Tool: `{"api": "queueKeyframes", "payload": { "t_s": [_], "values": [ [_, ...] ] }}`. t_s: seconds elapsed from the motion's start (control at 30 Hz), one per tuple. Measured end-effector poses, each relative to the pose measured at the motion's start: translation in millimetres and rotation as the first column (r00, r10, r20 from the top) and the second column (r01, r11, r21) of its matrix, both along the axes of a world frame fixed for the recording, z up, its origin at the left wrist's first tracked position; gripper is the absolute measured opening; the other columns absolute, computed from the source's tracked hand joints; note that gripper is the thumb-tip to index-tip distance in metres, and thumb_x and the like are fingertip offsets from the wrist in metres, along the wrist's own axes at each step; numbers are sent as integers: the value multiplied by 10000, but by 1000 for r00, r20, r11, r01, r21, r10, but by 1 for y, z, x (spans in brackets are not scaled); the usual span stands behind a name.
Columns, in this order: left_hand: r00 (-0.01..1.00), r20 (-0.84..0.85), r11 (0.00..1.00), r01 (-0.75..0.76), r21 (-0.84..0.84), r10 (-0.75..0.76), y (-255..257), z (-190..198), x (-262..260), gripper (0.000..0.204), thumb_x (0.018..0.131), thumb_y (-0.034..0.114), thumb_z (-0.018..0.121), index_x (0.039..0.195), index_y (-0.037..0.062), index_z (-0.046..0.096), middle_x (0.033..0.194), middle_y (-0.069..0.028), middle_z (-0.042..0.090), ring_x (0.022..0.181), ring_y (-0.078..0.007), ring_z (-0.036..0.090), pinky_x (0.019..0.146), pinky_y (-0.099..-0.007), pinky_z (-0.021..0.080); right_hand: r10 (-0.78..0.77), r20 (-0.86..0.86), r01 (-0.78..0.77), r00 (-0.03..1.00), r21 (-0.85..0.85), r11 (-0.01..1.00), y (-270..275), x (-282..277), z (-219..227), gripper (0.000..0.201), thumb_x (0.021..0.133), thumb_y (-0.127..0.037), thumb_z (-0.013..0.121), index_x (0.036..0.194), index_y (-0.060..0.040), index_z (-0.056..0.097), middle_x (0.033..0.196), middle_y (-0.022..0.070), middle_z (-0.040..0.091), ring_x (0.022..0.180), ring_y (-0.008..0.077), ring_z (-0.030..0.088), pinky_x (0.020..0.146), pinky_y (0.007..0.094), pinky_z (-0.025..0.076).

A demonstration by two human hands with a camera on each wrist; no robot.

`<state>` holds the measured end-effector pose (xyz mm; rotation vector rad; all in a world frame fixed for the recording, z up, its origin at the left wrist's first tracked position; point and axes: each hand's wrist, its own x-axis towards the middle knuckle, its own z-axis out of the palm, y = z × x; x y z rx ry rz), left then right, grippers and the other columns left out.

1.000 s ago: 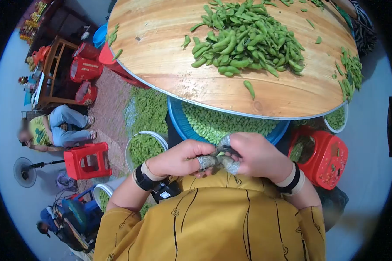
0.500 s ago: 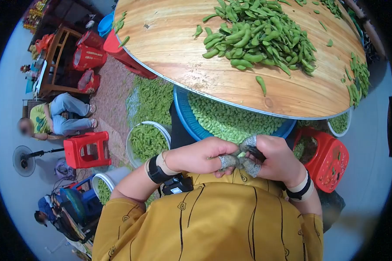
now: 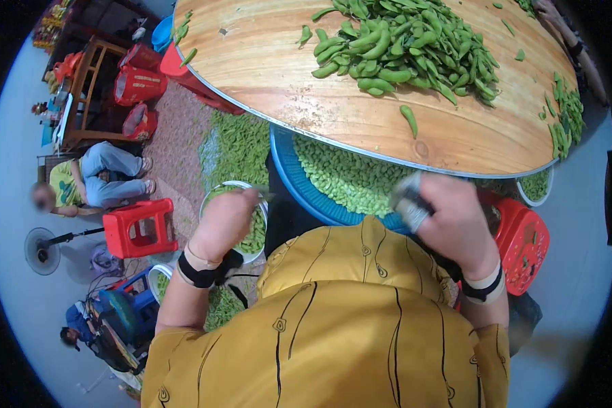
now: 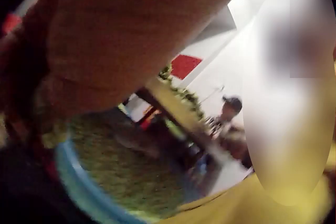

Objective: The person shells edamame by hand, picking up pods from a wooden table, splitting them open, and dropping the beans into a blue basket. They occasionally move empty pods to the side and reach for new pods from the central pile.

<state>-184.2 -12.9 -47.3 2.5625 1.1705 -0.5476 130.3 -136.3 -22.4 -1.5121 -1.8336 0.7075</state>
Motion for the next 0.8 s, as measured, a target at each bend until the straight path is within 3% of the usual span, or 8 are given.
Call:
{"api": "queueKeyframes", "payload": {
  "t_s": [0.13,0.33,0.43,0.5,0.6,0.63,0.7,0.8],
  "values": [
    [996,-80,993,-28,116,37,-5,-11,-39,449,684,-16,630,1126,28,562,901,-192,600,890,-376,606,720,-447,498,-352,79,343,933,103,934,29,8,11,138,770,-90,652,852,-17,567,761,172,598,698,368,589,623,431,476],
    [959,284,998,-6,-65,24,0,23,20,381,737,50,670,1102,21,564,872,-164,588,831,-364,590,720,-409,498,-498,292,465,816,181,867,51,5,-6,202,765,-95,662,927,-13,573,760,173,624,679,374,605,619,422,479],
    [760,648,949,163,-270,54,-4,32,70,251,862,80,591,1099,-2,598,844,-117,625,760,-244,627,691,-320,504,-512,155,506,845,81,859,42,0,-1,195,754,-80,661,918,-13,579,756,166,628,665,347,616,611,400,485],
    [709,647,840,144,-524,281,-9,35,101,263,940,99,512,1161,-27,578,908,-78,661,750,-116,628,667,-259,510,-516,31,515,856,38,856,31,-7,4,187,749,-69,654,912,-14,580,749,159,627,654,328,620,606,385,489],
    [587,566,577,196,-793,578,-22,29,137,271,963,123,471,1187,-1,560,946,-55,647,761,-113,635,647,-253,521,-466,-156,466,871,-38,884,13,-18,6,226,722,-43,630,944,-20,597,749,129,619,635,280,614,612,335,496],
    [589,574,581,205,-787,569,-22,28,143,271,963,123,471,1187,-1,560,946,-55,647,761,-113,635,647,-253,521,-459,-153,464,875,-9,886,9,-19,3,237,720,-38,630,954,-19,598,764,135,616,657,285,618,623,339,498],
    [521,348,260,235,-936,779,-23,23,151,267,973,150,454,1174,13,564,961,-59,641,759,-117,639,616,-238,515,-459,-150,468,876,23,884,5,-16,2,248,718,-34,629,964,-17,600,779,141,613,680,290,622,635,344,499],
    [492,283,201,214,-956,823,-22,16,148,268,977,169,454,1166,16,567,951,-58,643,747,-126,644,595,-220,503,-385,-233,396,893,0,918,2,-14,-2,262,717,-18,618,978,-5,596,818,169,604,741,322,621,665,359,502]
  ]
}}
